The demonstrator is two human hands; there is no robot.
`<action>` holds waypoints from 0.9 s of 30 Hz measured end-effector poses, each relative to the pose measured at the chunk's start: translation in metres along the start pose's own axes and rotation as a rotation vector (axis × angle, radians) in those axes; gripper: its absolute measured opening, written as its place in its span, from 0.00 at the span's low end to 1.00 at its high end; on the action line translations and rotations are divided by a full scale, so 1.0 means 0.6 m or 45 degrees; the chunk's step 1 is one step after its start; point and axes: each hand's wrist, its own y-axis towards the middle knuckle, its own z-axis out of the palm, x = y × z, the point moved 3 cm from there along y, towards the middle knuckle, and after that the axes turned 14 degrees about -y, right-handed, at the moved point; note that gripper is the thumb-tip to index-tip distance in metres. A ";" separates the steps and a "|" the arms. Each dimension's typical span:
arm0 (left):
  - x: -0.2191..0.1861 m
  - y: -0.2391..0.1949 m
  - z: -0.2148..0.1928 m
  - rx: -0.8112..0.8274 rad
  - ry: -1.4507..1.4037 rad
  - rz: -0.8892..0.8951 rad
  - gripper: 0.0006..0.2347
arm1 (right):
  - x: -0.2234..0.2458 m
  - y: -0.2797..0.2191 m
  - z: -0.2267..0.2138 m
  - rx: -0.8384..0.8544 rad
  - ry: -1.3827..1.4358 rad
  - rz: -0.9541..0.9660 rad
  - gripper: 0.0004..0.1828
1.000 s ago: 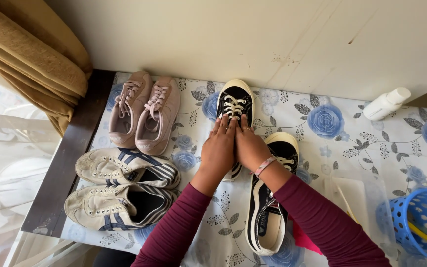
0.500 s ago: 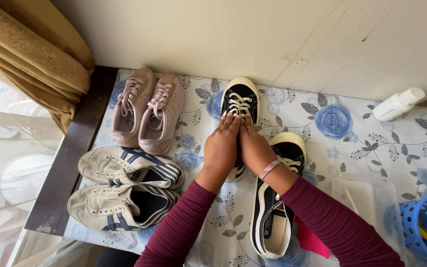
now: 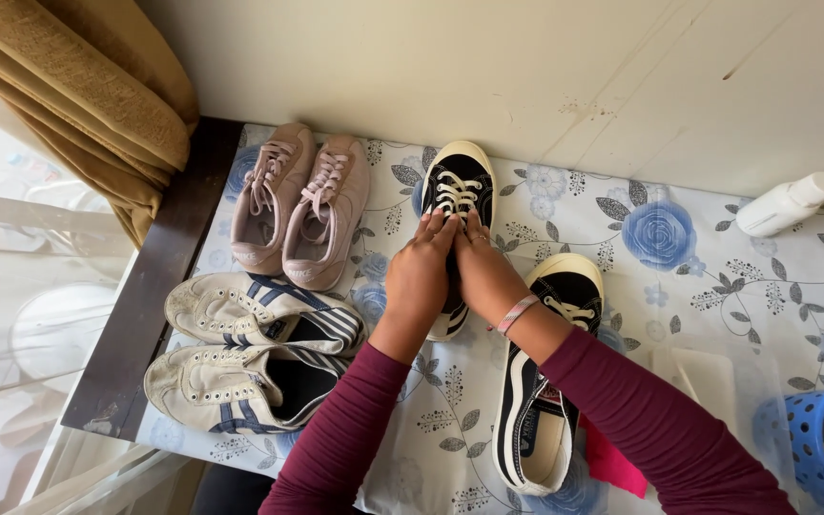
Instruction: The person unties the laces of a black sneaker and then uses a toothbrush to scrub the upper fabric around the eyelets. The task focuses on one shoe at a time on a table with other shoes nearby.
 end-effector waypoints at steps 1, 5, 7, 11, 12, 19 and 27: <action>0.004 -0.002 0.006 -0.003 0.001 -0.005 0.21 | -0.003 0.003 0.006 0.003 -0.002 -0.005 0.42; 0.020 -0.008 0.032 0.152 0.052 -0.069 0.24 | -0.001 0.001 0.008 -0.007 -0.041 -0.052 0.42; 0.014 -0.007 0.033 0.208 0.038 -0.091 0.25 | 0.006 -0.010 -0.006 -0.020 -0.038 -0.055 0.42; -0.036 -0.006 0.004 0.380 0.138 -0.121 0.29 | -0.001 -0.021 -0.013 -0.035 -0.015 -0.101 0.43; -0.052 -0.006 -0.006 0.403 0.196 -0.122 0.30 | -0.010 -0.020 -0.007 -0.041 -0.008 -0.100 0.44; -0.175 -0.084 -0.050 0.355 0.049 -0.010 0.33 | 0.007 -0.185 -0.091 -0.014 0.013 -0.085 0.42; -0.234 -0.182 -0.032 0.788 -0.290 -0.069 0.41 | -0.026 -0.286 -0.048 0.101 -0.162 -0.108 0.47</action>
